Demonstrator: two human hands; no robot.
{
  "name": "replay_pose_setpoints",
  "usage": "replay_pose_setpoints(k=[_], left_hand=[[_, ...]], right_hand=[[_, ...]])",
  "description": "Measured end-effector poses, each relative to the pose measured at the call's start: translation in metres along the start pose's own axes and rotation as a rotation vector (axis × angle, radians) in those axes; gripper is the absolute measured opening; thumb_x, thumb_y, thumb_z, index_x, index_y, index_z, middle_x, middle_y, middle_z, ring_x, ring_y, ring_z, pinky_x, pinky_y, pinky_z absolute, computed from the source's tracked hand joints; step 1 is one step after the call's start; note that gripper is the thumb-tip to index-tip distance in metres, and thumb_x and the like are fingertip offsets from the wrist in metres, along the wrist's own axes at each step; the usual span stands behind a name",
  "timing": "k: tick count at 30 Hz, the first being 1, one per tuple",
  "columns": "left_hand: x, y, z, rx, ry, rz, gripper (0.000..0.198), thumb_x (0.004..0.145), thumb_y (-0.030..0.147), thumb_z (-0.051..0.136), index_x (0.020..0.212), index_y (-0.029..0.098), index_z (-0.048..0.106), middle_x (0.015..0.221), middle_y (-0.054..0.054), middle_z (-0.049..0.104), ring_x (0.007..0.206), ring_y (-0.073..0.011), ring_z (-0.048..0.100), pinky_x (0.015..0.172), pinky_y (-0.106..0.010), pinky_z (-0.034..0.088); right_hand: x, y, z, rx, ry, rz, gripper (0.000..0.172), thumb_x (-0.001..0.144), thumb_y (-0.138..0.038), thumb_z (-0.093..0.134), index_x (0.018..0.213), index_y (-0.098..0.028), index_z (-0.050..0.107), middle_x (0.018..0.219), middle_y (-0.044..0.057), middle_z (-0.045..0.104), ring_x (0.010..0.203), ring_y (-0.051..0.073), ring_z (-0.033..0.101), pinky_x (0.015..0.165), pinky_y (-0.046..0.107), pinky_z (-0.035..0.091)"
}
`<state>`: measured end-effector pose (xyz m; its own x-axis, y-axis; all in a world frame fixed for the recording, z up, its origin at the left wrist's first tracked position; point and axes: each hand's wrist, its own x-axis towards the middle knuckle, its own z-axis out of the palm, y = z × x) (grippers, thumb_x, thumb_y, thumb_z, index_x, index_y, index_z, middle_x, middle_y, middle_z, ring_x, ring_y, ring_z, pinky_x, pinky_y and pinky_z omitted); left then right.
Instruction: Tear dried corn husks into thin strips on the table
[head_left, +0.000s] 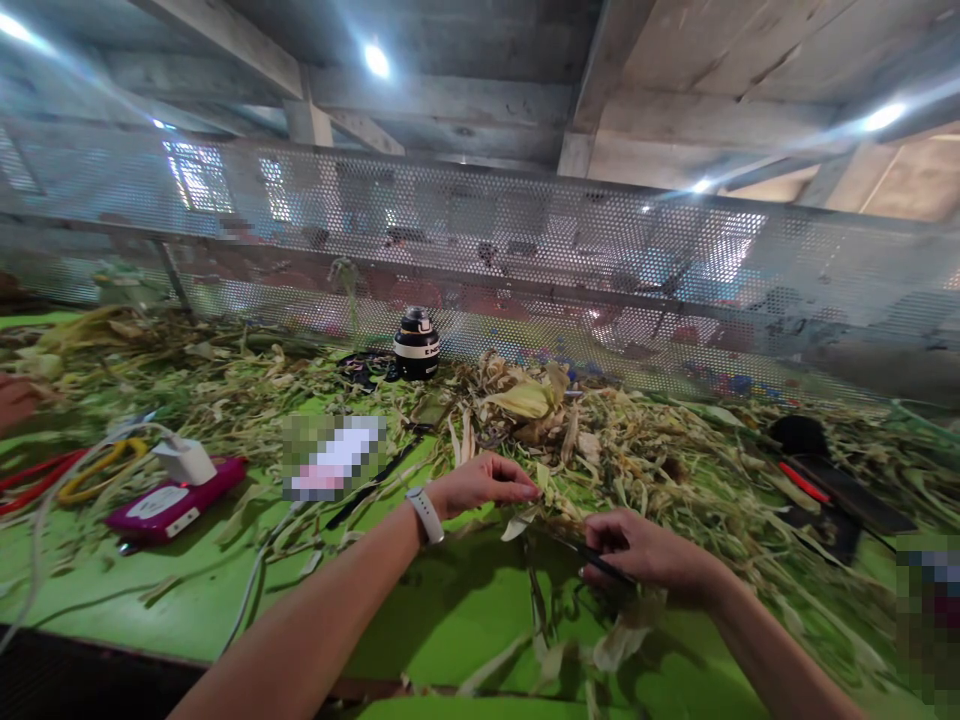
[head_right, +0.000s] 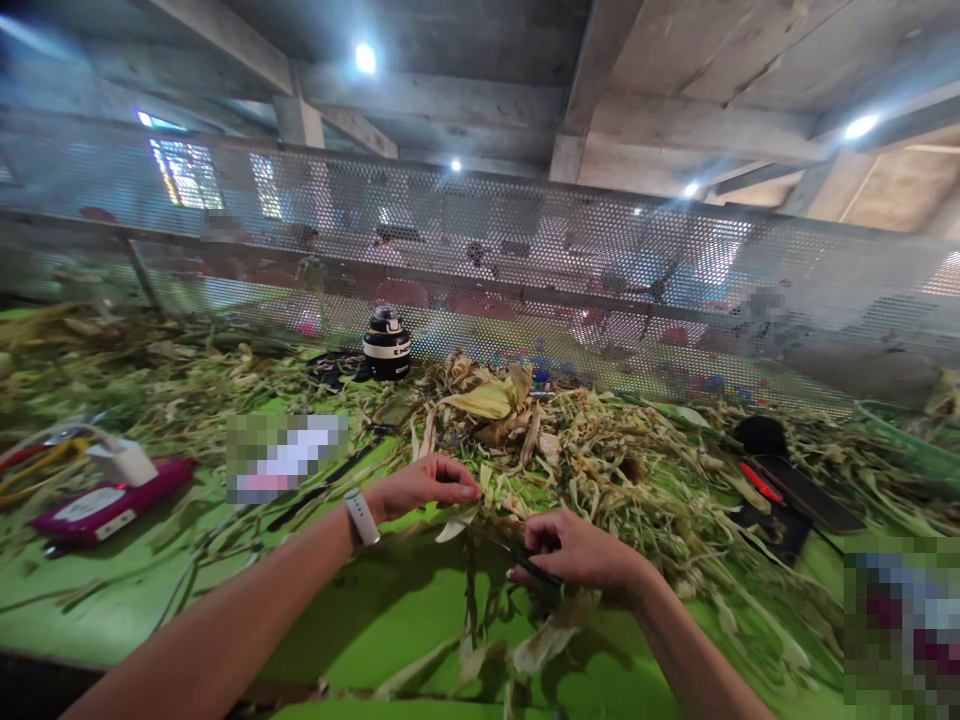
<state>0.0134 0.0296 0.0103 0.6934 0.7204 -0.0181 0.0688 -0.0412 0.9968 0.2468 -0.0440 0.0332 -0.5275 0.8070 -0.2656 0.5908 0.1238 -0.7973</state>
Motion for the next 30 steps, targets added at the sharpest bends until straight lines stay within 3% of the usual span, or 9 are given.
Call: replay_pose_setpoints(k=[8,13,17,19,22,26,30], left_hand=[[0.001,-0.002,0.001,-0.060,0.020,0.012,0.027,0.064,0.037,0.072,0.075,0.013,0.071,0.057,0.002,0.058,0.052,-0.0048,0.041,0.049,-0.018,0.028],[0.006,-0.008,0.002,-0.285,0.139,0.070,0.028,0.060,0.031,0.077,0.082,0.014,0.069,0.070,-0.001,0.067,0.063,-0.0080,0.057,0.060,-0.018,0.039],[0.009,-0.011,0.002,-0.517,0.209,0.086,0.035,0.057,0.026,0.079,0.088,0.015,0.067,0.077,-0.003,0.070,0.073,-0.0128,0.065,0.066,-0.020,0.044],[0.008,-0.011,0.003,-0.627,0.230,0.091,0.036,0.055,0.022,0.081,0.087,0.014,0.067,0.079,-0.004,0.070,0.076,-0.0146,0.066,0.072,-0.023,0.046],[0.007,-0.011,0.004,-0.721,0.239,0.066,0.037,0.055,0.017,0.081,0.088,0.014,0.066,0.081,-0.005,0.070,0.078,-0.0162,0.066,0.076,-0.026,0.048],[0.004,-0.011,0.006,-0.730,0.225,0.026,0.034,0.062,0.015,0.076,0.094,0.015,0.064,0.084,-0.006,0.069,0.079,-0.0161,0.065,0.073,-0.027,0.050],[0.003,-0.010,0.011,-0.707,0.203,0.030,0.032,0.063,0.015,0.075,0.093,0.016,0.064,0.083,-0.004,0.068,0.081,-0.0166,0.065,0.074,-0.028,0.050]], right_hand=[[0.003,0.006,-0.001,-0.051,0.024,0.007,0.034,0.065,-0.039,0.069,0.060,-0.016,0.045,0.054,-0.006,0.040,0.052,0.006,0.033,0.045,0.018,0.024],[-0.002,0.010,-0.012,0.101,0.103,-0.042,0.033,0.063,-0.040,0.071,0.063,-0.015,0.050,0.058,-0.005,0.046,0.053,0.006,0.039,0.050,0.018,0.031],[-0.002,0.026,-0.030,0.137,0.309,-0.046,0.034,0.064,-0.045,0.067,0.070,-0.014,0.054,0.060,-0.002,0.053,0.053,0.009,0.046,0.050,0.020,0.034],[0.002,0.035,-0.037,-0.002,0.491,-0.020,0.030,0.067,-0.044,0.063,0.069,-0.015,0.055,0.060,-0.001,0.056,0.055,0.011,0.049,0.051,0.022,0.035],[0.006,0.045,-0.039,-0.407,0.711,0.123,0.017,0.069,-0.035,0.059,0.067,-0.018,0.057,0.063,0.001,0.060,0.060,0.016,0.054,0.054,0.024,0.036],[0.007,0.046,-0.033,-0.703,0.716,0.310,0.018,0.072,-0.029,0.056,0.084,-0.018,0.063,0.085,0.007,0.067,0.079,0.023,0.060,0.064,0.028,0.039],[0.008,0.042,-0.027,-0.794,0.762,0.294,0.031,0.072,-0.029,0.058,0.099,-0.016,0.063,0.107,0.012,0.061,0.100,0.027,0.055,0.079,0.031,0.039]])
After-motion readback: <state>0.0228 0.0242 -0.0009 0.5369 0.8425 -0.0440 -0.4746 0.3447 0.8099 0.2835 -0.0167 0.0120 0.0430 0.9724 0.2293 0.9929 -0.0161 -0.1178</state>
